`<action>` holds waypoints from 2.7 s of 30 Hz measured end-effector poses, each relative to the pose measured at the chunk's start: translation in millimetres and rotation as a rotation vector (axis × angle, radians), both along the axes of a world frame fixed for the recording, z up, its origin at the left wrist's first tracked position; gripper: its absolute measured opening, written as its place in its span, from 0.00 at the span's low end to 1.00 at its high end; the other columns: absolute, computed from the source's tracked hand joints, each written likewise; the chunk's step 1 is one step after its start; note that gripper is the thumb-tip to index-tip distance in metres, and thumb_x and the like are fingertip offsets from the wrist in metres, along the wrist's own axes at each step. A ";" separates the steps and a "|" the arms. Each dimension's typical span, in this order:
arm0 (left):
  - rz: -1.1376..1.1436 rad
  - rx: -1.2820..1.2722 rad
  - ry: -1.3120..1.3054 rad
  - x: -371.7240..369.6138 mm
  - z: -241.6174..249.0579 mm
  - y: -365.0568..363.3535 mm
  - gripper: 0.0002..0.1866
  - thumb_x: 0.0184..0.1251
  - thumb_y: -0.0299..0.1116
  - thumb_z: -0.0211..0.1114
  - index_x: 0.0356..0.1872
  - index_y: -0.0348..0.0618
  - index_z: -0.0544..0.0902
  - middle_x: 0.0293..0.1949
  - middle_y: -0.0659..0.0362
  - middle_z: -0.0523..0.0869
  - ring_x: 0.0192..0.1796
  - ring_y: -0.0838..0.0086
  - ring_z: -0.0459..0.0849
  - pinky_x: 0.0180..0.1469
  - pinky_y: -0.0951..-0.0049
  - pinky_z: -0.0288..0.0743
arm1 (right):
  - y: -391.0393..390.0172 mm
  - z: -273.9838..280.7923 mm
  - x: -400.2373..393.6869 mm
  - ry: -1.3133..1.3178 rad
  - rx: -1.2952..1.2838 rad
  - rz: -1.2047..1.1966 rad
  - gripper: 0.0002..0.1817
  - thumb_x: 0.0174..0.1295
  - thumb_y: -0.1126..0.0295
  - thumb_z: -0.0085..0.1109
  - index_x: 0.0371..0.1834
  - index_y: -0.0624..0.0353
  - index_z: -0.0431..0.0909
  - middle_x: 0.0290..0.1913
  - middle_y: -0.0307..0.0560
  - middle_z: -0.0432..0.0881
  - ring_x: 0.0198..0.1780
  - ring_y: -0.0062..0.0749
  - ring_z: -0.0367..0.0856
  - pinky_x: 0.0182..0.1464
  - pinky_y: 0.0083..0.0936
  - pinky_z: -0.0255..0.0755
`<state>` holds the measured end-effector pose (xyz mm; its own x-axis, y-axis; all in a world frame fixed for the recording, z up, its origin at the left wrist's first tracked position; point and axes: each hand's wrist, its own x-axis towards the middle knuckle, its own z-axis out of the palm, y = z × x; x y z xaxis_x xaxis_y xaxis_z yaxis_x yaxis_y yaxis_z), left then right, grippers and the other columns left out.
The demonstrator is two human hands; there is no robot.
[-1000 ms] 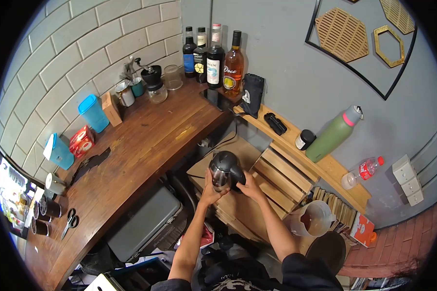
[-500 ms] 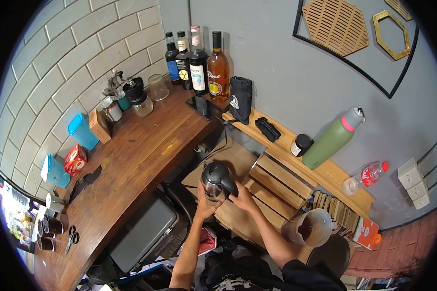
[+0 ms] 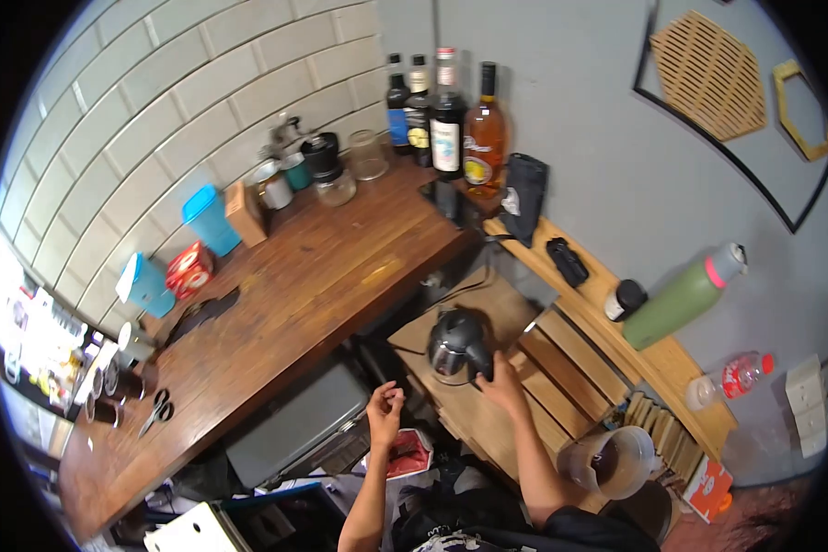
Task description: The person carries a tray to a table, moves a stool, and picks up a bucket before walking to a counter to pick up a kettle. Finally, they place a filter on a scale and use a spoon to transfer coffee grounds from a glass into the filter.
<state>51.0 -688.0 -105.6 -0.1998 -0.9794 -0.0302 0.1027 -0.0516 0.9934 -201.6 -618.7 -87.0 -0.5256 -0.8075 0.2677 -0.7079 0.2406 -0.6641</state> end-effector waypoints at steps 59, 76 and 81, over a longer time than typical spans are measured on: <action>1.443 0.217 0.224 479.4 96.4 460.9 0.23 0.78 0.48 0.49 0.62 0.41 0.70 0.52 0.55 0.79 0.46 0.74 0.83 0.48 0.74 0.78 | 193.3 58.7 735.8 -1.009 1.477 1.703 0.15 0.71 0.61 0.54 0.43 0.65 0.75 0.29 0.40 0.77 0.31 0.24 0.79 0.34 0.22 0.75; 1.403 0.267 0.437 512.0 83.5 380.9 0.19 0.79 0.48 0.46 0.49 0.43 0.74 0.28 0.67 0.68 0.24 0.86 0.63 0.26 0.84 0.62 | 143.5 121.4 798.7 -0.077 0.049 2.280 0.20 0.52 0.67 0.71 0.46 0.60 0.76 0.38 0.51 0.74 0.40 0.47 0.74 0.42 0.36 0.70; 1.395 0.248 0.306 496.7 79.9 377.4 0.17 0.80 0.46 0.44 0.52 0.43 0.72 0.27 0.66 0.68 0.24 0.85 0.63 0.26 0.83 0.62 | 142.8 116.8 795.2 -0.037 -0.149 2.340 0.19 0.52 0.69 0.71 0.43 0.62 0.75 0.36 0.50 0.74 0.37 0.43 0.75 0.39 0.33 0.70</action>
<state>547.7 -310.6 -25.8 0.8643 -0.3546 -0.3568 0.4148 0.1013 0.9042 593.6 -476.0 29.7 0.9068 0.1933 0.3747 0.3978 -0.6867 -0.6085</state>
